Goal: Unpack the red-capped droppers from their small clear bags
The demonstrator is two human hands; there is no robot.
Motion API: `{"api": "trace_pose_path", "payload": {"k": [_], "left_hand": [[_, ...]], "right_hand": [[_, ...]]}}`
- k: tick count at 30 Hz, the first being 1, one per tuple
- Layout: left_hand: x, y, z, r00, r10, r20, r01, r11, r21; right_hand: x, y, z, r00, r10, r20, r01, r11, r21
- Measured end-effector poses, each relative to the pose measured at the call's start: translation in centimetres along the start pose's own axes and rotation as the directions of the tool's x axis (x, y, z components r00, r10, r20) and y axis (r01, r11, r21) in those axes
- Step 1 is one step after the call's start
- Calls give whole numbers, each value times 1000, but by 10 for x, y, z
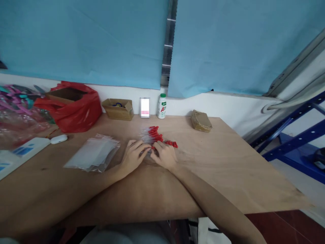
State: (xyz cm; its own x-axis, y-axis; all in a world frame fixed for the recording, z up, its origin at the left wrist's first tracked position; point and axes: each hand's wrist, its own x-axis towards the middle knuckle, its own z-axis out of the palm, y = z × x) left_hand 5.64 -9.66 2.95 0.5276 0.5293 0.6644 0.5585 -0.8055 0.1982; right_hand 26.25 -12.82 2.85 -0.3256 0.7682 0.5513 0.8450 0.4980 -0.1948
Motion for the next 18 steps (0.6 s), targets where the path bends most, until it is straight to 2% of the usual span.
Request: {"api": "trace_pose_path", "payload": {"k": [12,18], "left_hand": [[0,-7,0,999,-53,8,54,996,-74],[-1,-11,-1,996,-86,12,87,991,-98]], "right_hand": [[3,-6,3,992,104,65,-112,985,133],[13,-14,4,992,124,31,-125,991,54]]}}
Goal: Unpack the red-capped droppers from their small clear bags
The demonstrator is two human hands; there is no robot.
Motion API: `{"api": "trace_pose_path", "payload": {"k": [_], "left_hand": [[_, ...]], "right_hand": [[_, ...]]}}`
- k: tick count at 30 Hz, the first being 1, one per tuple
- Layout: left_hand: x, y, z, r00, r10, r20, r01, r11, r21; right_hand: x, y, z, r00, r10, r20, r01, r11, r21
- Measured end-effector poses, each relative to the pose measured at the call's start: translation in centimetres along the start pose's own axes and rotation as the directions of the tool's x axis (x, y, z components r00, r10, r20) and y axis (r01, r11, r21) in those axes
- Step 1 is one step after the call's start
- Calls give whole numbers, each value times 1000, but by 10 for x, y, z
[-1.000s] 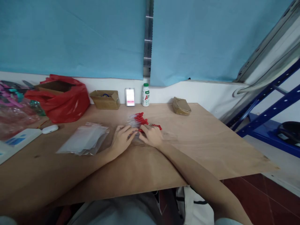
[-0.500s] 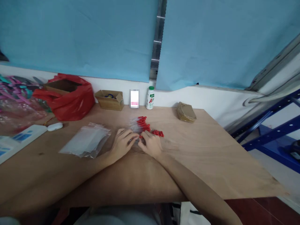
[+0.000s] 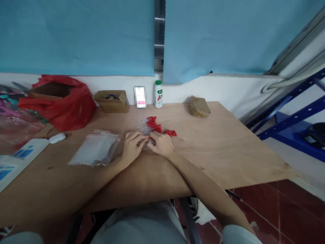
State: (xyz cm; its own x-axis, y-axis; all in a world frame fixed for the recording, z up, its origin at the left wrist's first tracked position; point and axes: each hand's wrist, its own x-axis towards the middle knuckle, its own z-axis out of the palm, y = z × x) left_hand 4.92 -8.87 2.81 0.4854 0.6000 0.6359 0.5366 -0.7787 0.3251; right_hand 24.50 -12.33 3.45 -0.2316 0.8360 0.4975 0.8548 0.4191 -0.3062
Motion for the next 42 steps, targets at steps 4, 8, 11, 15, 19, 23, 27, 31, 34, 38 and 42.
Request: {"api": "trace_pose_path", "payload": {"k": [4,8,11,15,19,23,27,31,34,38,42], "left_hand": [[1,-3,1,1000,-28,5,29,999,-32],[4,-4,5,999,-6,36,9,995,-96],[4,-3,7,999,21,42,-15,989,-144],[4,-3,6,998,55,22,-51,985,-166],[4,-6,5,996,93,-5,-93,983,-160],[3,-10,4,998,56,-32,-60,989,-137],[0,-10,4,1000,28,6,-27,994,-103],[3,-7,3,997,20,68,-13,995,-101],[8,-5,6,992,38,120,-33,999,-42],[14,-6,9,969,126,214,-141,988,58],[14,-12,7,954,160,254,-184,980,76]], "right_hand": [[5,-4,1,1000,-17,1,17,999,-45],[4,-2,-1,999,-41,5,41,997,-65],[2,0,-3,999,-42,0,42,997,-69],[2,1,-3,1000,-21,15,22,999,-49],[1,4,-3,999,-28,39,28,1000,0],[-1,8,-5,997,-50,54,43,993,109],[1,9,-5,997,-34,67,23,988,155],[3,9,-5,996,-16,89,3,990,140],[4,10,-6,997,-21,80,13,995,103],[4,12,-5,998,-36,44,32,997,76],[5,10,-4,996,-73,45,70,995,67]]}}
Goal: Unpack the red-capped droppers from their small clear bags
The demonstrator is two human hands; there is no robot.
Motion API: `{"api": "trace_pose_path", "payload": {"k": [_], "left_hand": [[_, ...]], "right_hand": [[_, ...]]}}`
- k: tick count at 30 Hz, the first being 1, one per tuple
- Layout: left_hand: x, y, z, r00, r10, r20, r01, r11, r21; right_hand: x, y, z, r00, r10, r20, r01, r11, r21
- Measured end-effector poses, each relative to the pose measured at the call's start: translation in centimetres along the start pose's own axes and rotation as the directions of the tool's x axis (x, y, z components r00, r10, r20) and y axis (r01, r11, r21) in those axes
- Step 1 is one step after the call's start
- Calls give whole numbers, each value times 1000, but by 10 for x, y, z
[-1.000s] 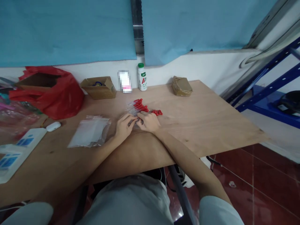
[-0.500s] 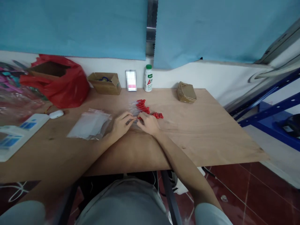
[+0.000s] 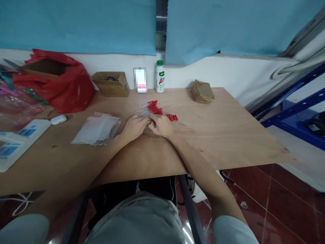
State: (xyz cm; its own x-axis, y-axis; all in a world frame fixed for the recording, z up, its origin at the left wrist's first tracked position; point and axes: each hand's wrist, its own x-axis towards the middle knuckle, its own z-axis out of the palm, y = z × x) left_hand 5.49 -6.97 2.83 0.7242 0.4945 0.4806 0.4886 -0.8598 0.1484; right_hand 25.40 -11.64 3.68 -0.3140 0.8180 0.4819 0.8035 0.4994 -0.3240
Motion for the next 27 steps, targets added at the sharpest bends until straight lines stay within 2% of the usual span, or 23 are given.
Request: {"api": "trace_pose_path", "payload": {"k": [9,16,23,27], "left_hand": [[-5,-11,-4,999,27,-30,-27,1000,9],[-6,-15,-14,1000,-6,21,4,996,92],[-3,-3,-15,999,-46,-9,47,994,98],[6,7,-15,991,-119,53,114,990,81]], "right_hand": [[8,-5,2,999,-25,47,26,999,-21],[12,-5,0,999,1,47,-2,1000,24],[10,-2,-4,995,94,44,-94,996,10],[10,3,-2,994,101,32,-102,995,20]]}}
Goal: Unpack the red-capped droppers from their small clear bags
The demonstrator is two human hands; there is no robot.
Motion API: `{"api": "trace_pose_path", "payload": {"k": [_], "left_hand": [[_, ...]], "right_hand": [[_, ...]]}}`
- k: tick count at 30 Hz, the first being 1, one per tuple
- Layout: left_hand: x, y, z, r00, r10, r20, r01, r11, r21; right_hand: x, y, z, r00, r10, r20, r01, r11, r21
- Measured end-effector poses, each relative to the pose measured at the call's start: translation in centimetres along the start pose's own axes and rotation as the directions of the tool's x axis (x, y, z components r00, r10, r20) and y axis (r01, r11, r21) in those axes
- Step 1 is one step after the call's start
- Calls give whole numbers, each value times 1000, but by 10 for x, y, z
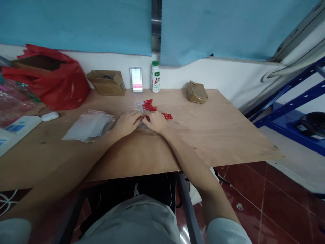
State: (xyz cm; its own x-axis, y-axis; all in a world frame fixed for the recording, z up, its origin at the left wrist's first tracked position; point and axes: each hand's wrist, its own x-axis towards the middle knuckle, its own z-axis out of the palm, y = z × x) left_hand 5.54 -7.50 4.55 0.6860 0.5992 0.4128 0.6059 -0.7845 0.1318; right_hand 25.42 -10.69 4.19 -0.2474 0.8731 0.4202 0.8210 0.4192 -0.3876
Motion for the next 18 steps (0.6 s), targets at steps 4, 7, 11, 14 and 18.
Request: {"api": "trace_pose_path", "payload": {"k": [4,7,11,14,18], "left_hand": [[11,7,2,995,-38,89,35,999,27],[15,8,4,994,1,110,-9,997,76],[8,4,2,992,62,110,-68,996,56],[1,0,0,994,52,98,-56,998,38],[-5,-4,-2,997,20,71,-22,999,32]], "right_hand": [[1,4,-2,1000,13,-17,-13,1000,3],[0,4,-4,1000,12,-19,-12,1000,-4],[-4,-1,-3,1000,-14,-22,14,1000,-21],[-6,-5,-1,999,-28,-27,27,999,-20],[-6,-8,-2,999,-34,23,34,999,4]]}}
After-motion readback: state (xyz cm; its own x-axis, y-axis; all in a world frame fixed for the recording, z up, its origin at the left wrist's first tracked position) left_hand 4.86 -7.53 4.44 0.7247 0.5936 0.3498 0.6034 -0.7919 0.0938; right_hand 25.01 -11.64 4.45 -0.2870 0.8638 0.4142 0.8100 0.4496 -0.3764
